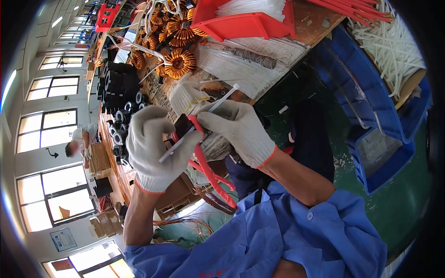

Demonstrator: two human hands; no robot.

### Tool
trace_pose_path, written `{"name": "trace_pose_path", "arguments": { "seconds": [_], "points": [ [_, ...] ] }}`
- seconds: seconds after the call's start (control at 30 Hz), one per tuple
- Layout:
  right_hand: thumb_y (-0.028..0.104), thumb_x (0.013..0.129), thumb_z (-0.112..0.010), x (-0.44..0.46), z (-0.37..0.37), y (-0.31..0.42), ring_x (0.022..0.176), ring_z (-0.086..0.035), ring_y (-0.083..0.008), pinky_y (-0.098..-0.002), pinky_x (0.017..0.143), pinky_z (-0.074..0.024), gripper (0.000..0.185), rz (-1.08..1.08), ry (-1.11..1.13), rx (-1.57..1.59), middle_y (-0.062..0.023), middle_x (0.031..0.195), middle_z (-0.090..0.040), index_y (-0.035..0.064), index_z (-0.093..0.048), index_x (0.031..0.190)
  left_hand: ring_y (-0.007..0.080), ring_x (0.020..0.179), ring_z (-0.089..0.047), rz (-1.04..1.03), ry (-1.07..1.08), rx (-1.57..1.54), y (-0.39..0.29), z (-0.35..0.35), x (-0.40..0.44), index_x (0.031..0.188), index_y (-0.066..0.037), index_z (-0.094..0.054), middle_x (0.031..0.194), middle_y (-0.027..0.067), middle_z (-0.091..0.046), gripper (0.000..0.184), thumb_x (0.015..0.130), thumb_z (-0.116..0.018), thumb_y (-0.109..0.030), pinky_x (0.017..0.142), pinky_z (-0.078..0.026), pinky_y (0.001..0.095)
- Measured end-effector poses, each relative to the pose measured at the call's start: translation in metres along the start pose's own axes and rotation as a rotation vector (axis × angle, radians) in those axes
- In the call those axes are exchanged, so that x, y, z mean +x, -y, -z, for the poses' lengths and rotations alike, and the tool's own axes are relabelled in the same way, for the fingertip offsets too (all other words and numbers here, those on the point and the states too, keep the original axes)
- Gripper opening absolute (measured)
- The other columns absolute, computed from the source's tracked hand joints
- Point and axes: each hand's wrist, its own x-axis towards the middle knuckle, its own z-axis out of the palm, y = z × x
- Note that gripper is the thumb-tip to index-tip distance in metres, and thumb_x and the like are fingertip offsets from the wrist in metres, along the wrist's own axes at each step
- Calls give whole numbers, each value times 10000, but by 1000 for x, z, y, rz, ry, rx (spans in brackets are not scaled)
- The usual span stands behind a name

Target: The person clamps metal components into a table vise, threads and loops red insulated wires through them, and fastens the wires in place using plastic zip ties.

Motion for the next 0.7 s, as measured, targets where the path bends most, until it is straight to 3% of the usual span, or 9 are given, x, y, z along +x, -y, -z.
{"name": "trace_pose_path", "arguments": {
  "seconds": [0.13, 0.2, 0.3, 0.37, 0.43, 0.5, 0.57, 0.6, 0.7],
  "points": [
    [125, 1006, -787, 1, 2, -6, 920, -708, -83, -247, 839, -577, 229, -22, -24, 130, -56, 1042, -769, -33, -766, 1171, 329, 999, -708, -254, -63, -88, 5, 9, 2, 806, -33, -617, 1125, 165, -673, 269, 851, -879, -75, 840, -599, 428],
    [119, 1005, -787, 2, 2, -8, 929, -706, -87, -253, 852, -576, 230, -1, -76, 153, -53, 1057, -760, -25, -750, 1181, 337, 1032, -709, -104, -136, -196, 8, 19, -8, 928, -21, -657, 1142, 164, -680, 216, 861, -860, -51, 903, -601, 439],
    [89, 998, -773, 6, 2, -7, 940, -695, -85, -254, 846, -569, 202, 85, -104, -87, -52, 1046, -747, -22, -735, 1162, 340, 1063, -718, 1, -97, -206, 0, 14, 5, 1121, -21, -703, 1198, 195, -696, 449, 791, -969, -168, 917, -602, 413],
    [85, 980, -778, 8, 10, -1, 954, -694, -84, -256, 862, -563, 245, 16, 45, -110, -60, 1063, -744, -19, -728, 1197, 176, 984, -686, 191, 154, -152, -12, 0, 11, 1274, 19, -681, 1158, 125, -704, 632, 744, -970, -168, 866, -576, 334],
    [83, 986, -763, 5, 13, 0, 947, -697, -94, -257, 868, -561, 251, 143, 24, -313, -74, 1061, -745, -12, -725, 1215, 114, 868, -663, 488, 292, -282, -11, -15, 9, 1200, 11, -698, 1018, 76, -728, 489, 801, -933, -146, 794, -574, 301],
    [81, 991, -748, -7, 17, -1, 940, -701, -103, -258, 875, -559, 258, 270, -4, -511, -87, 1059, -745, -4, -721, 1234, 94, 839, -650, 442, 282, -244, -7, -17, 7, 1166, 6, -704, 963, 57, -727, 428, 826, -914, -148, 766, -568, 288],
    [63, 976, -697, -39, 22, -13, 990, -758, -311, -341, 898, -582, 254, 714, -239, -654, -193, 1152, -751, 21, -745, 1222, 74, 811, -637, 401, 263, -204, -6, -18, 7, 1132, 0, -710, 908, 39, -726, 369, 851, -894, -150, 738, -561, 275],
    [137, 995, -684, -48, 36, -32, 1059, -734, -379, -407, 942, -581, 268, 959, -81, -679, -196, 1214, -732, 30, -735, 1236, 72, 802, -634, 405, 259, -190, -7, -18, 7, 1120, -2, -713, 901, 40, -726, 346, 859, -886, -149, 729, -556, 273],
    [426, 926, -808, -96, 11, -44, 1122, -688, -438, -521, 987, -557, 487, 906, 384, -659, -194, 1163, -704, 44, -724, 1216, 68, 768, -625, 455, 265, -187, -11, -19, 9, 1095, -7, -718, 859, 39, -719, 299, 883, -866, -157, 706, -546, 270]
  ]
}}
